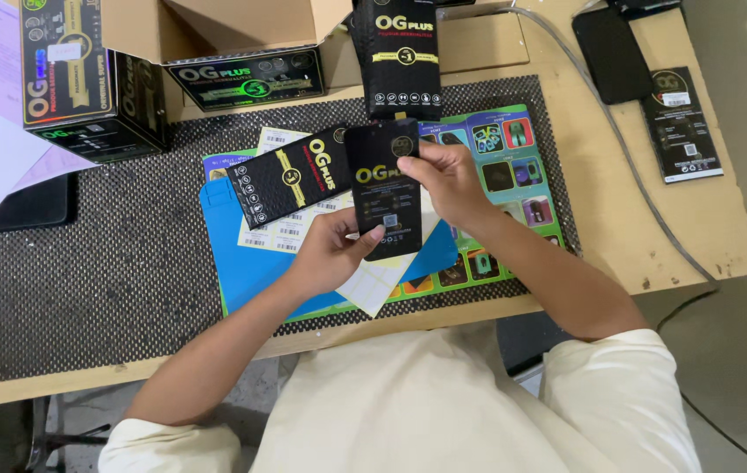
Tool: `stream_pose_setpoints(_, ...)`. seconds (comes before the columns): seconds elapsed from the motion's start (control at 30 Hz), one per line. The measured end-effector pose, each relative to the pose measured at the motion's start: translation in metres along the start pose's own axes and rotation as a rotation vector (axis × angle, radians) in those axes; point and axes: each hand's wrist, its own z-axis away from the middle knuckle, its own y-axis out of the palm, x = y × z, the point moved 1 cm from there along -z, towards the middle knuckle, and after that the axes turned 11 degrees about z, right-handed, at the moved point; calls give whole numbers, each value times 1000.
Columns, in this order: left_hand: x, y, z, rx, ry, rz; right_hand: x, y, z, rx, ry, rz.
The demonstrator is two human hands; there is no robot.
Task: The person handles small electronic devices, removes them from plastic packaging, and writes on the packaging with a pen. The person then places the devices into black pouches and returns them to a cardboard box.
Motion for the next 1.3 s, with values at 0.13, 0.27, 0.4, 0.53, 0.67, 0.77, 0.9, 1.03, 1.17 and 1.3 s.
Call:
stream_pose_setpoints(0.13, -43, 19, -3, 7, -13, 35, -40, -8, -5, -93, 91, 11)
stream_pose_setpoints(0.27, -60, 25, -4, -37, 13, 5, -32, -7, -6, -114, 188, -276)
stream_pose_setpoints(0.4, -78, 18, 0, -114, 225, -272, 71, 10, -3, -11, 58, 34)
stream_pose_setpoints(0.53, -84, 14, 0, -135, 591, -541, 22, 4, 4, -62, 112, -118)
stream_pose_setpoints(0.67, -85, 17, 3, -125, 662, -1147, 27, 13, 14, -41, 69, -122)
stream_pose_setpoints(0.77, -83, 13, 0, -92, 666, -1212, 24, 13, 17, 9, -8, -173)
stream_pose_setpoints(0.9, -71, -2, -2, -13, 522, -736, 38, 11, 9, 107, -110, -66)
stream_pose_setpoints(1.03, -58, -2, -5, 28, 258, -238, 27, 8, 9, 38, -97, 4)
stream_pose_setpoints(1.17, -60, -2, -8, -28, 174, -35, 43, 11, 7, 2, -282, 225)
stream_pose_setpoints(1.3, -87, 8, -5, -71, 152, 183, 34, 3, -1, 83, -397, 408)
